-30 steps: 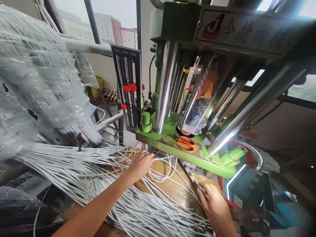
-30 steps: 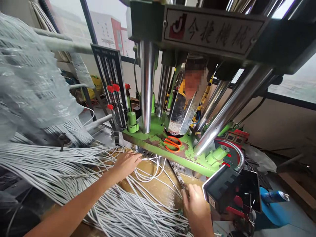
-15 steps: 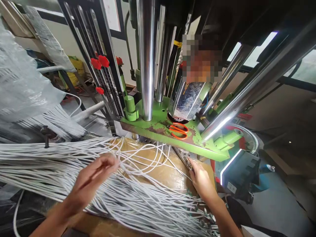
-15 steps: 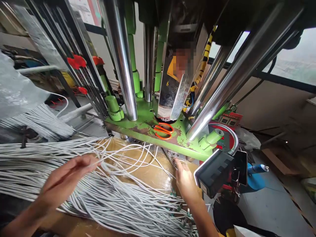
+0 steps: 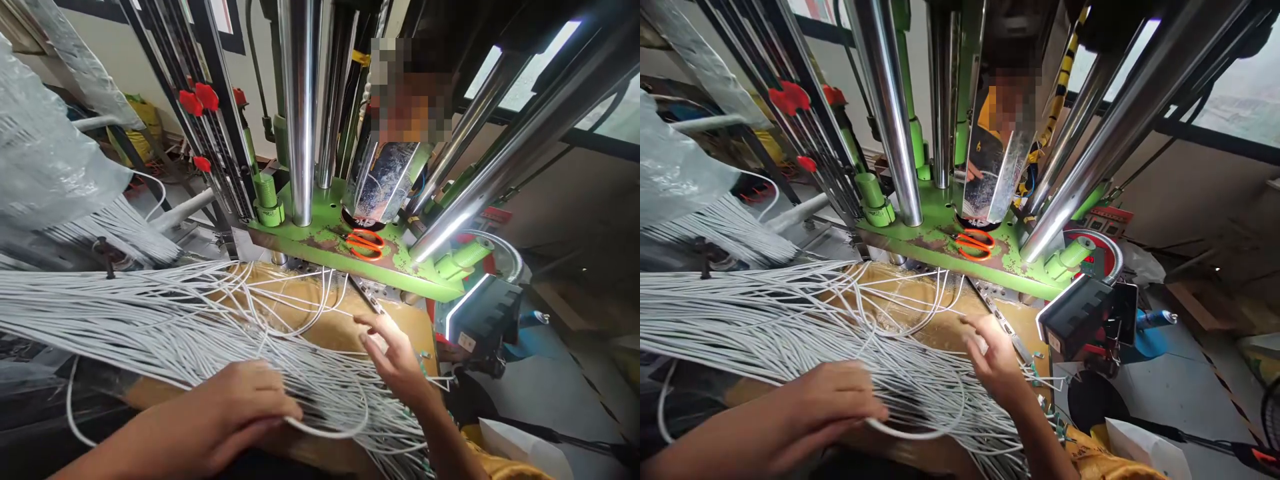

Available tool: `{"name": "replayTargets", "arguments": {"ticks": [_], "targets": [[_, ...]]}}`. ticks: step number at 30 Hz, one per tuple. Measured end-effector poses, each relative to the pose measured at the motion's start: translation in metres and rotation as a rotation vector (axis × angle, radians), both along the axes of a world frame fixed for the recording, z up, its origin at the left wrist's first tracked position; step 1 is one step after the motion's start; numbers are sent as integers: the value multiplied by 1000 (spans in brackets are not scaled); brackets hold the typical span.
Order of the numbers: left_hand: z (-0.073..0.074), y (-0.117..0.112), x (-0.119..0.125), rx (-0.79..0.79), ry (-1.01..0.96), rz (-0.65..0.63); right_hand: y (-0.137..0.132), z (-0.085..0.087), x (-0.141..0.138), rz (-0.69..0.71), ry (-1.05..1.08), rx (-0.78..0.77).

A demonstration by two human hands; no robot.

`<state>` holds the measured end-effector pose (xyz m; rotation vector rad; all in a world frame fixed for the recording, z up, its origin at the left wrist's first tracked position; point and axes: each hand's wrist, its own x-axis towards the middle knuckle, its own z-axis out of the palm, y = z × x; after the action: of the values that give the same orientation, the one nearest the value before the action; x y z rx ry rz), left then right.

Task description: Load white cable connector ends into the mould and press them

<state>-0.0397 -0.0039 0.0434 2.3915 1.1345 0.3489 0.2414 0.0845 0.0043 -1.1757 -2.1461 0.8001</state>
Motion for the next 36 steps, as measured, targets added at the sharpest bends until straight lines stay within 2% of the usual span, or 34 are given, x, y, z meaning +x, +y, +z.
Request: {"name": "replayTargets", "arguments": {"ticks": [2, 3, 5, 7, 9, 13, 15, 17, 19, 21, 23, 26, 31, 36], "targets": [[-11, 17, 13, -53, -3, -130, -18, 1, -4, 209, -73, -54], [-21, 23, 18, -29, 16, -135, -27, -2, -7, 287, -138, -46], [-40, 32, 22, 81, 85, -40, -43, -14, -12, 330, -288, 24], [-56, 40, 19, 129, 148, 42, -54, -22, -14, 277, -376, 120], [-61, 47, 14, 95, 156, 41, -59, -17, -10, 196, -373, 250], [-56, 66, 13, 0, 152, -23, -56, 25, 15, -18, -378, 553], [-55, 76, 19, -32, 175, -41, -51, 37, 30, -141, -437, 580], [-58, 84, 27, -37, 191, -40, -43, 35, 41, -188, -516, 438], [-62, 90, 35, -30, 198, -32, -36, 21, 44, -157, -622, 211], [-63, 95, 40, -39, 202, -44, -29, 6, 42, -113, -679, 50], [-61, 99, 41, -76, 185, -51, -23, -5, 36, -59, -607, -24], [-55, 106, 39, -195, 110, -42, -16, -14, 25, 28, -392, -110], [-48, 121, 39, -321, 0, -28, -5, -18, 13, 14, -223, -322], [-48, 132, 41, -550, -89, -7, 2, -17, 18, 58, -111, -446]]}}
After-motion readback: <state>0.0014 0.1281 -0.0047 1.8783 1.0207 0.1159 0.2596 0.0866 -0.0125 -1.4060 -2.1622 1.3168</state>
